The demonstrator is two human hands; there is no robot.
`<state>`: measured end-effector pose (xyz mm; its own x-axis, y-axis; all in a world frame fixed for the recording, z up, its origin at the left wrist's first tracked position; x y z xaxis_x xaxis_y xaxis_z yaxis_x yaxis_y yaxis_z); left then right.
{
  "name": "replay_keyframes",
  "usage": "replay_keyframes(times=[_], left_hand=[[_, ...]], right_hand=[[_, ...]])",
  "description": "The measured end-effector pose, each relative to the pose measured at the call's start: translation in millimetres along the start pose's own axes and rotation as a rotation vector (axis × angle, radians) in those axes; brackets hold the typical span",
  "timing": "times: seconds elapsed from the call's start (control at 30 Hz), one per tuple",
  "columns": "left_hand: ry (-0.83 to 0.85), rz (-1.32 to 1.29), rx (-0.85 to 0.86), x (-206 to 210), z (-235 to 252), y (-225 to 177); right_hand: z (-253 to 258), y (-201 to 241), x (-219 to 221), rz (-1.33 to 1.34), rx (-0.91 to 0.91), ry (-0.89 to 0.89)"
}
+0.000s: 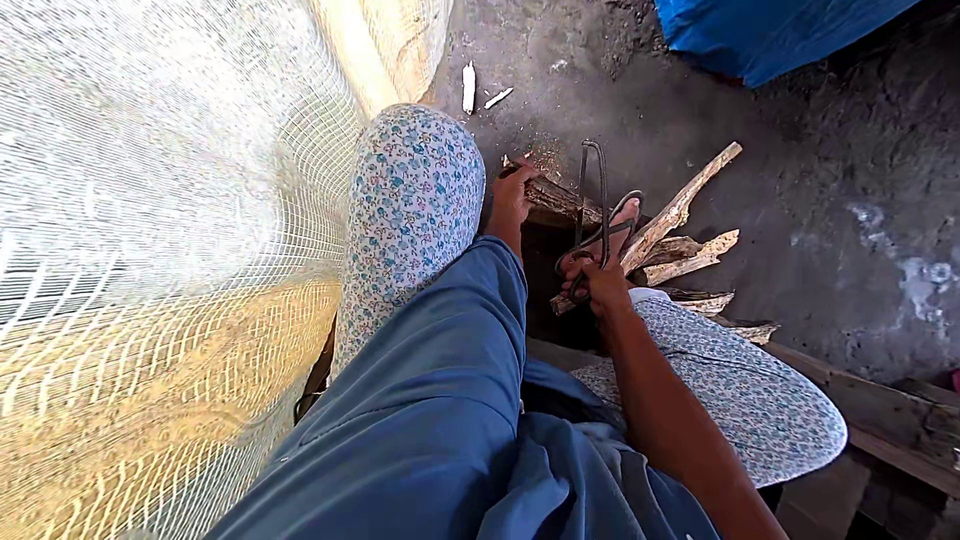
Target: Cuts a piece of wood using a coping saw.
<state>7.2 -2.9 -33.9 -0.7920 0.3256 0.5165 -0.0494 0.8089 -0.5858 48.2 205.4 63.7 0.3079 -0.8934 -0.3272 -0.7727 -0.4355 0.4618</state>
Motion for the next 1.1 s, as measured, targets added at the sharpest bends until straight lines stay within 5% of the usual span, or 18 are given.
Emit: replay_keyframes(times=[0.3, 0.63, 0.87, 1.1], left_hand=[[0.124, 0.062, -0.06, 0.8, -1.6, -6.5], [0.15, 0.117, 0.169, 24.1, 9.9, -4.8], [-0.114, 0.271, 0.17, 38.2, -5.3, -10.3], [-0.128, 0.11, 0.112, 26.2, -0.2, -3.1]], right_hand=[[-28.5, 5.7, -9.9, -0.007, 0.057, -0.009], [-4.1, -11.4, -4.5, -0.011, -0.034, -0.063], [7.3, -18.3, -10.7, 0.037, -0.004, -0.025], [-19.9, -2.2, -13.6, 0.039, -0.101, -0.048]])
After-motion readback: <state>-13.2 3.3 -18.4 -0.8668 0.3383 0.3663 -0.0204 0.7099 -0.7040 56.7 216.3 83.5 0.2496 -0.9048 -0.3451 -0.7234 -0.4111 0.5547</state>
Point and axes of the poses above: each hand's wrist, its own z-axis towards the middle knuckle, its own x-axis out of the palm, y = z × x, the point moved 3 cm from there along z, towards the middle knuckle, and after that the axes turned 10 degrees about x, right-handed, at the moved point
